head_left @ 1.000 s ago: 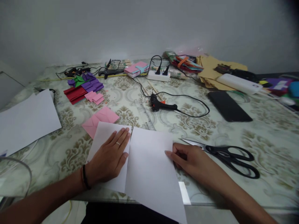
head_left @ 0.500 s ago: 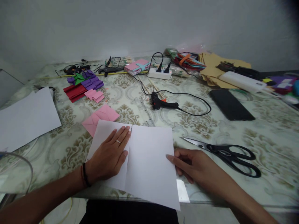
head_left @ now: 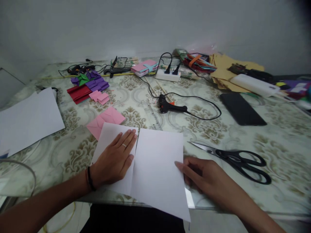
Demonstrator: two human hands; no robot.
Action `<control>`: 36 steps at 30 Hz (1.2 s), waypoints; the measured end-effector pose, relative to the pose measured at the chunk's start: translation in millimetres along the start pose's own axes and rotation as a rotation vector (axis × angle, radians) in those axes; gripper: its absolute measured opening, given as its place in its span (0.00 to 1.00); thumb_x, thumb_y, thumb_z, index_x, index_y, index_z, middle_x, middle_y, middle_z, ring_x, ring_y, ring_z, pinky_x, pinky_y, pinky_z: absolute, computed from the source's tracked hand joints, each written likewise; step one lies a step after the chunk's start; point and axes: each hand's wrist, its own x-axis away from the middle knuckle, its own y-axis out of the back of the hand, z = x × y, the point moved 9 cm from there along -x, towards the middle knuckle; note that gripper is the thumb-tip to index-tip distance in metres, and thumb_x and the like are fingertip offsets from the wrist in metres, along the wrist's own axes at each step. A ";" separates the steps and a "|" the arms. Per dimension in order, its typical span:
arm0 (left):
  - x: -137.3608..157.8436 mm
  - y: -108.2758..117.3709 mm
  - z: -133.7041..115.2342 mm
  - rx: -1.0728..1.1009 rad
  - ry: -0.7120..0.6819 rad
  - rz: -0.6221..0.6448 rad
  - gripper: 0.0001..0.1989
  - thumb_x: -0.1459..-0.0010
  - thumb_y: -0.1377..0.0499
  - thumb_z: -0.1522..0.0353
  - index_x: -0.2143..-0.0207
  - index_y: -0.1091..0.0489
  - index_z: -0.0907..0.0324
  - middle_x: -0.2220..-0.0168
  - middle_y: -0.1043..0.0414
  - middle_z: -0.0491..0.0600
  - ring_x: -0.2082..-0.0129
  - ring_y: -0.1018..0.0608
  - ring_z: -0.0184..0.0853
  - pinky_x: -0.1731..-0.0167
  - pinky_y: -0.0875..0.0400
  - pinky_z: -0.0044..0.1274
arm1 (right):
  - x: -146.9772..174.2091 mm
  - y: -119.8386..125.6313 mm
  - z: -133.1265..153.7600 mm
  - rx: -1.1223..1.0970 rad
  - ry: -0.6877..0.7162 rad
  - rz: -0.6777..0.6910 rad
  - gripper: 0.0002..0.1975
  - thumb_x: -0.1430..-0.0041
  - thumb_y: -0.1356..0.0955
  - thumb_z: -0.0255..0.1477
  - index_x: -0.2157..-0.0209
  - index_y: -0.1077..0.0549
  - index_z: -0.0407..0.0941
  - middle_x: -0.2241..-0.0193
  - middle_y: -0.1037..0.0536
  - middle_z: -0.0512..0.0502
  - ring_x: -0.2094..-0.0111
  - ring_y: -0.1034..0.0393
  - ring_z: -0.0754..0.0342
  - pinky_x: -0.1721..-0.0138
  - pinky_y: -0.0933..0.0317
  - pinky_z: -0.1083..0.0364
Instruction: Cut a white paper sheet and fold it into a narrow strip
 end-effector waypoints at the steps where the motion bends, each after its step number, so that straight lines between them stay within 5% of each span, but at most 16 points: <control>1: 0.1 -0.2 0.0 -0.002 0.000 0.000 0.33 0.32 0.51 0.70 0.28 0.51 0.72 0.25 0.56 0.61 0.24 0.53 0.44 0.27 0.53 0.39 | 1.0 -3.1 -3.0 -0.031 -0.032 0.024 0.28 0.39 0.36 0.56 0.78 0.33 0.46 0.81 0.30 0.50 0.79 0.42 0.57 0.76 0.48 0.56; 5: 1.1 -0.5 -0.1 -0.001 -0.009 -0.009 0.33 0.32 0.51 0.70 0.28 0.51 0.72 0.25 0.56 0.61 0.24 0.53 0.44 0.27 0.53 0.40 | 5.6 -13.4 -13.7 -0.115 -0.137 0.075 0.28 0.43 0.35 0.57 0.77 0.33 0.46 0.79 0.26 0.48 0.82 0.41 0.58 0.78 0.48 0.57; 16: 0.6 -0.6 0.4 -0.014 -0.004 0.000 0.32 0.32 0.51 0.70 0.28 0.50 0.72 0.24 0.56 0.60 0.24 0.54 0.44 0.27 0.53 0.40 | 13.4 -8.2 -7.0 -0.083 -0.059 -0.007 0.28 0.44 0.34 0.56 0.82 0.34 0.47 0.87 0.39 0.53 0.84 0.52 0.59 0.82 0.57 0.57; 27: 0.6 -0.9 -0.5 -0.003 0.000 0.002 0.32 0.32 0.51 0.69 0.28 0.50 0.72 0.25 0.54 0.61 0.24 0.53 0.45 0.27 0.54 0.40 | 12.9 -9.5 -14.9 -0.119 -0.093 0.015 0.29 0.42 0.35 0.58 0.78 0.34 0.47 0.83 0.32 0.52 0.85 0.47 0.60 0.82 0.53 0.57; 36: -0.7 2.0 9.8 0.111 0.045 -0.032 0.31 0.30 0.50 0.66 0.29 0.48 0.70 0.26 0.50 0.62 0.25 0.49 0.46 0.28 0.51 0.43 | 9.2 20.3 4.7 0.078 0.169 -0.152 0.23 0.34 0.36 0.50 0.74 0.31 0.47 0.81 0.29 0.51 0.77 0.35 0.53 0.73 0.42 0.55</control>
